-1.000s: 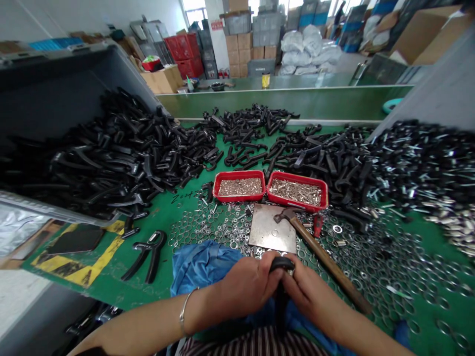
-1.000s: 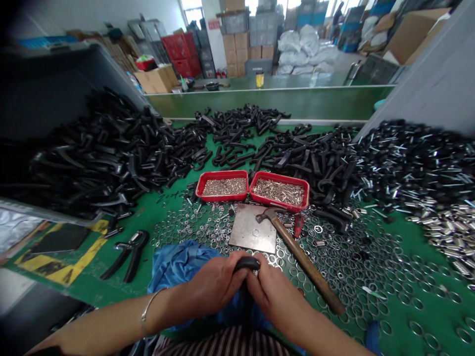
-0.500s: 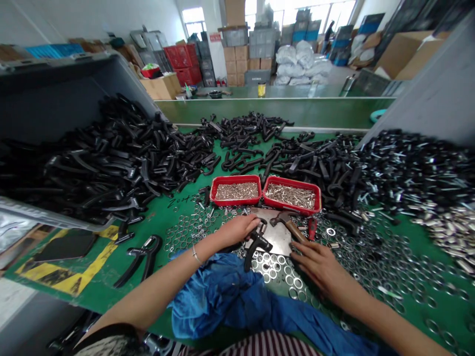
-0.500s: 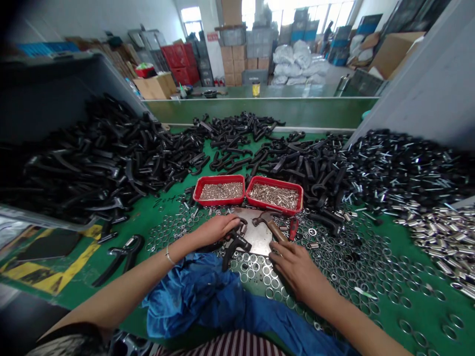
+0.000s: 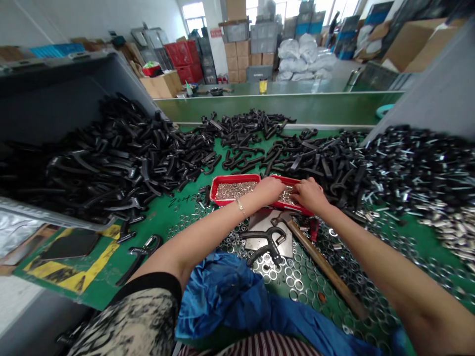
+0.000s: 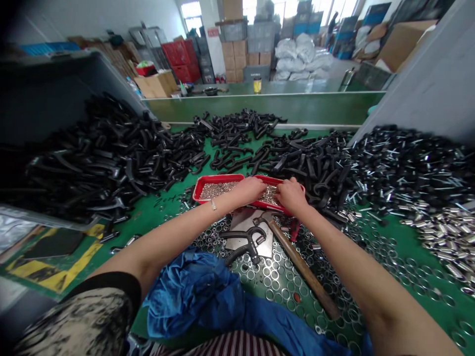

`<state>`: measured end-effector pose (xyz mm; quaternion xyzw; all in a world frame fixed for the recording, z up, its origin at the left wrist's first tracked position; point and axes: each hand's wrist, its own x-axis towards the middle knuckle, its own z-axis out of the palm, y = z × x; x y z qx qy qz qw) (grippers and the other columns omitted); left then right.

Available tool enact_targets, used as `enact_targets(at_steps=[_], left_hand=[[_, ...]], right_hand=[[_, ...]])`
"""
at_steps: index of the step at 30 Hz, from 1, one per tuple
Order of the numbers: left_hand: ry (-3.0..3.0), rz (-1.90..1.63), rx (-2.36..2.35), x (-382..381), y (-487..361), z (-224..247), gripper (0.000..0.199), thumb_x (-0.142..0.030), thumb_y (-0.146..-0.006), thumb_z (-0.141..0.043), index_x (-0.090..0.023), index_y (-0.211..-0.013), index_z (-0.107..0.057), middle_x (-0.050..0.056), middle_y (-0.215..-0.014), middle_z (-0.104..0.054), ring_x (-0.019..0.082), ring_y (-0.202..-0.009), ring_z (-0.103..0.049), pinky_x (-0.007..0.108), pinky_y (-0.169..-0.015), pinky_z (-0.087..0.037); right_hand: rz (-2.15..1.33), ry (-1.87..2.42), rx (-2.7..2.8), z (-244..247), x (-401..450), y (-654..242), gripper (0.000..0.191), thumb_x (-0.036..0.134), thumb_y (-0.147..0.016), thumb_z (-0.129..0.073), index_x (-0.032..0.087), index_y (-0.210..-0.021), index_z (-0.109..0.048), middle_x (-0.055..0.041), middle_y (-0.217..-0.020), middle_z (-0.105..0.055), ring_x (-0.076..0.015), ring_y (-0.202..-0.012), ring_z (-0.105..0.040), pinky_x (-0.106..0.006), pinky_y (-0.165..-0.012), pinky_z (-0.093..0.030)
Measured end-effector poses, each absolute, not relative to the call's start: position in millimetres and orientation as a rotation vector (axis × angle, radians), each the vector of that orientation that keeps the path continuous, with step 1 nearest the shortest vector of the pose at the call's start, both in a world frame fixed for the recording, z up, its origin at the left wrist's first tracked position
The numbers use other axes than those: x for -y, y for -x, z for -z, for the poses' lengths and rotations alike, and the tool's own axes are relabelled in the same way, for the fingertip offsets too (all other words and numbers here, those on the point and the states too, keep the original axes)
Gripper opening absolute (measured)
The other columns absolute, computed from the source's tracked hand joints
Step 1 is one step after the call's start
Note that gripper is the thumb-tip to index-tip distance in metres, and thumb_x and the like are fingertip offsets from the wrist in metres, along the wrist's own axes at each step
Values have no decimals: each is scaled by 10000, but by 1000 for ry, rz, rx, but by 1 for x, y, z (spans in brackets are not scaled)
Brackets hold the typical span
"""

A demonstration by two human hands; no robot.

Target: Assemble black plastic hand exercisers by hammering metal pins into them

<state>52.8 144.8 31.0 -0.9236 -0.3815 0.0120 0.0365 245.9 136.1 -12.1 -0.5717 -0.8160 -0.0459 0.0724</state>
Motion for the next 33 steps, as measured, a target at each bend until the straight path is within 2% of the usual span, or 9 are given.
enact_targets(at_steps=[3, 8, 13, 19, 22, 25, 28, 33], left_hand=[[2851, -116, 1139, -169, -72, -14, 221, -94, -876, -525, -102, -879, -746, 167, -973, -738, 279, -986, -670, 396, -887, -454], [2866, -66, 1132, -177, -72, 8, 260, -90, -904, -464, -62, -912, -723, 201, -963, -729, 309, -967, -664, 471, -922, -398], [2843, 381, 1243, -167, -63, 14, 226, -125, -948, -429, -70, -1013, -638, 173, -1013, -698, 284, -1032, -624, 411, -897, -395], [2825, 983, 1665, -135, -42, 1, 168, -182, -976, -436, -108, -1084, -542, 84, -927, -667, 182, -836, -630, 300, -767, -443], [2891, 1186, 1654, -99, 1, -4, 119, -215, -960, -500, -151, -1005, -590, 53, -929, -656, 163, -863, -612, 289, -803, -460], [2973, 1206, 1821, -56, 45, -2, 120, -249, -942, -545, -184, -958, -645, 30, -909, -658, 151, -826, -614, 307, -818, -482], [3075, 1138, 2083, -25, 59, 3, 145, -302, -931, -577, -189, -996, -640, 2, -790, -649, 133, -692, -607, 300, -743, -500], [3205, 915, 1711, -14, 29, 10, 159, -312, -935, -582, -180, -883, -653, 46, -921, -647, 180, -899, -596, 328, -835, -477]], right_hand=[[122, 1711, 2443, 22, -145, -240, 150, 243, -849, -624, 149, -766, -707, -125, -829, -656, -260, -823, -517, -372, -773, -365], [112, 1736, 2359, 31, -139, -245, 163, 270, -895, -571, 165, -829, -676, -126, -885, -663, -275, -874, -532, -396, -816, -384], [36, 1641, 2177, 29, -134, -241, 168, 267, -929, -502, 188, -874, -640, -127, -886, -683, -282, -848, -538, -405, -771, -398], [-48, 1590, 2054, 12, -123, -244, 185, 221, -934, -453, 185, -924, -634, -118, -954, -693, -266, -905, -573, -395, -816, -428], [-263, 1485, 1963, 4, -75, -247, 149, 278, -937, -502, 205, -959, -631, -81, -980, -682, -238, -918, -597, -372, -817, -460], [-547, 1420, 2133, 13, -9, -242, 136, 306, -949, -515, 223, -941, -622, -63, -936, -662, -220, -868, -605, -359, -775, -489], [-551, 1361, 2370, 30, 40, -231, 206, 249, -975, -426, 212, -864, -595, -80, -854, -628, -234, -837, -581, -386, -765, -494], [-475, 1412, 2531, 35, 49, -225, 245, 114, -925, -367, 192, -943, -599, -101, -867, -645, -256, -888, -590, -395, -763, -506]])
